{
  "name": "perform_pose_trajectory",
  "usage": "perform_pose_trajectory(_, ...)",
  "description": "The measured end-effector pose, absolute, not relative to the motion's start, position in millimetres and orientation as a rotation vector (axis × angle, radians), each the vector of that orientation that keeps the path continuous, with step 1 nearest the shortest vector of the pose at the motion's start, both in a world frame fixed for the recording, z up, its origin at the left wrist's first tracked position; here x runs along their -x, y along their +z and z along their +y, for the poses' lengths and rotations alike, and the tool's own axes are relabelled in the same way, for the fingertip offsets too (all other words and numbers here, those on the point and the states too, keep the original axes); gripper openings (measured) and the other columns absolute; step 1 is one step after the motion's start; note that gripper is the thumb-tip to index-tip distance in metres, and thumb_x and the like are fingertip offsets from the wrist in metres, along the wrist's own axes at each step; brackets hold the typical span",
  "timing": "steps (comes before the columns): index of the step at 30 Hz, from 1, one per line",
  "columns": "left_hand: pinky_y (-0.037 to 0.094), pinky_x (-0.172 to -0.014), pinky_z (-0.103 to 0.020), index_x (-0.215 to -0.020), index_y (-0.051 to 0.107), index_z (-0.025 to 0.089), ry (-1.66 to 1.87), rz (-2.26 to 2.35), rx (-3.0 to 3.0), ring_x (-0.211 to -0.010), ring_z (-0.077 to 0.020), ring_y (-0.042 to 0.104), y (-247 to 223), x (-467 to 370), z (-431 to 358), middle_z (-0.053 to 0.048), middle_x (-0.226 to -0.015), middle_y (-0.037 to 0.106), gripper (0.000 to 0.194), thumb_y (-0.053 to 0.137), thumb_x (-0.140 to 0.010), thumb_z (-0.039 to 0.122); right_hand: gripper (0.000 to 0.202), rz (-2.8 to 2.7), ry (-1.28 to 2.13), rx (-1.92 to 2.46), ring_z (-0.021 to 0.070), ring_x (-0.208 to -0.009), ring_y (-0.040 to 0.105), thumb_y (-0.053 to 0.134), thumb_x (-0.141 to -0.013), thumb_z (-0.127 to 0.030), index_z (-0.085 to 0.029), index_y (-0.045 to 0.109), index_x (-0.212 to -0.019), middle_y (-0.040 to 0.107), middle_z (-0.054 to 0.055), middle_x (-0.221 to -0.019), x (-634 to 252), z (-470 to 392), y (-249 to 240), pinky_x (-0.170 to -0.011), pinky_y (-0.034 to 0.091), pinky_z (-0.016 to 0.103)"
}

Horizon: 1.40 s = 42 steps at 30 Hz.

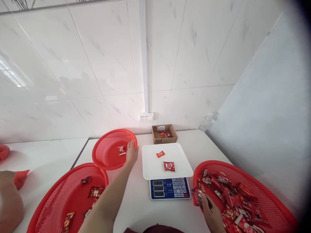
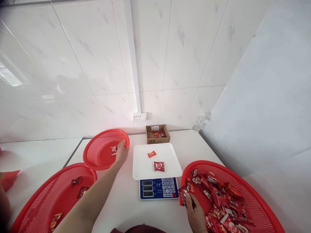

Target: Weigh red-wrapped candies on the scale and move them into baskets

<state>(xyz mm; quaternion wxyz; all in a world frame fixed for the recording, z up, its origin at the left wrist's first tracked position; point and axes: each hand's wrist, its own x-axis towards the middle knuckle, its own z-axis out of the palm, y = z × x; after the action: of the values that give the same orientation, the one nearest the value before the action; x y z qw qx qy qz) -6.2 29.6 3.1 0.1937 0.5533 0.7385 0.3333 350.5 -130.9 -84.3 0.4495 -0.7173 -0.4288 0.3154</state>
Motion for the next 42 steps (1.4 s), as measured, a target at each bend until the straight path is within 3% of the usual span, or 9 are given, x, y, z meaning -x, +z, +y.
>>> perform_pose_trajectory(2, 0.042, -0.094, -0.035, -0.123, 0.053, 0.022, 0.814, 1.911, -1.729, -0.108, -0.0194, 0.054, -4.9, -20.3, 28.4, -0.009, -0.128, 0.052, 0.036, 0.044, -0.088, 0.023, 0.058, -1.054, 0.778, 1.782, 0.029, -0.088, 0.065, 0.048, -0.064, -0.07, -0.017, 0.067, -0.079, 0.072, 0.013, -0.089, -350.3, -130.6, -84.5, -0.078, 0.053, 0.038)
perform_pose_trajectory(4, 0.039, -0.099, -0.035, -0.112, 0.062, 0.024, 0.69, 1.758, -1.87, -0.116, -0.0196, 0.05, -13.8, -51.0, 28.8, -0.006, -0.123, 0.057, 0.031, 0.044, -0.087, 0.021, 0.059, -1.052, 0.77, 1.771, 0.0287, -0.089, 0.065, 0.048, -0.063, -0.071, -0.017, 0.067, -0.079, 0.072, 0.013, -0.089, -349.8, -130.5, -84.4, -0.08, 0.053, 0.038)
perform_pose_trajectory(9, 0.035, -0.103, -0.038, -0.1, 0.069, 0.025, 0.439, 1.584, -2.04, -0.125, -0.0238, 0.042, -29.7, -104.6, 36.5, -0.005, -0.132, 0.052, 0.032, 0.051, -0.077, 0.011, 0.058, -1.046, 0.754, 1.759, 0.0282, -0.089, 0.065, 0.048, -0.063, -0.071, -0.018, 0.068, -0.079, 0.072, 0.012, -0.089, -347.0, -131.5, -80.6, -0.081, 0.053, 0.038)
perform_pose_trajectory(14, 0.045, -0.087, -0.031, -0.092, 0.07, 0.022, 0.344, 1.645, -2.072, -0.104, -0.0214, 0.055, -34.5, -109.4, 40.4, -0.008, -0.109, 0.062, 0.033, 0.051, -0.072, 0.004, 0.057, -1.058, 0.77, 1.743, 0.028, -0.089, 0.065, 0.048, -0.065, -0.069, -0.018, 0.069, -0.079, 0.072, 0.012, -0.089, -345.7, -132.6, -77.2, -0.081, 0.053, 0.037)
perform_pose_trajectory(19, 0.042, -0.09, -0.03, -0.1, 0.066, 0.018, 0.508, 1.943, -1.984, -0.105, -0.0191, 0.052, -17.6, -63.5, 37.4, -0.009, -0.111, 0.058, 0.037, 0.041, -0.078, 0.003, 0.06, -1.051, 0.767, 1.739, 0.0283, -0.093, 0.064, 0.048, -0.065, -0.069, -0.017, 0.069, -0.083, 0.072, 0.013, -0.092, -346.5, -131.7, -80.2, -0.083, 0.052, 0.039)
perform_pose_trajectory(25, 0.027, -0.102, -0.052, -0.114, 0.057, 0.015, 0.694, 2.25, -1.87, -0.124, -0.0316, 0.037, 12.9, -3.8, 35.0, -0.017, -0.132, 0.043, 0.037, 0.032, -0.087, 0.013, 0.061, -1.012, 0.804, 1.743, 0.0289, -0.095, 0.063, 0.049, -0.064, -0.071, -0.016, 0.068, -0.083, 0.071, 0.014, -0.093, -347.0, -131.0, -83.7, -0.086, 0.051, 0.039)
perform_pose_trajectory(33, 0.033, -0.103, -0.033, -0.113, 0.06, 0.025, 0.418, 1.473, -2.232, -0.117, -0.0218, 0.048, -25.5, -111.1, 9.3, -0.004, -0.121, 0.06, 0.039, 0.063, -0.075, 0.029, 0.062, -1.034, 0.782, 1.773, 0.0293, -0.096, 0.063, 0.049, -0.064, -0.071, -0.016, 0.069, -0.084, 0.071, 0.014, -0.095, -348.4, -131.5, -81.6, -0.088, 0.05, 0.04)
perform_pose_trajectory(37, 0.038, -0.098, -0.035, -0.114, 0.06, 0.024, 0.357, 1.398, -2.236, -0.106, -0.0224, 0.053, -37.6, -140.3, 3.7, -0.006, -0.11, 0.063, 0.04, 0.058, -0.075, 0.019, 0.065, -1.035, 0.781, 1.778, 0.0297, -0.097, 0.063, 0.048, -0.063, -0.073, -0.015, 0.069, -0.085, 0.071, 0.015, -0.097, -348.2, -131.8, -78.7, -0.089, 0.049, 0.041)
perform_pose_trajectory(42, 0.041, -0.092, -0.031, -0.121, 0.054, 0.026, 0.46, 1.647, -2.133, -0.105, -0.0206, 0.05, -24.7, -105.8, 11.4, -0.006, -0.112, 0.059, 0.047, 0.047, -0.078, 0.009, 0.065, -1.044, 0.793, 1.777, 0.029, -0.097, 0.063, 0.047, -0.065, -0.072, -0.015, 0.068, -0.086, 0.071, 0.015, -0.097, -345.5, -132.6, -75.2, -0.09, 0.048, 0.041)
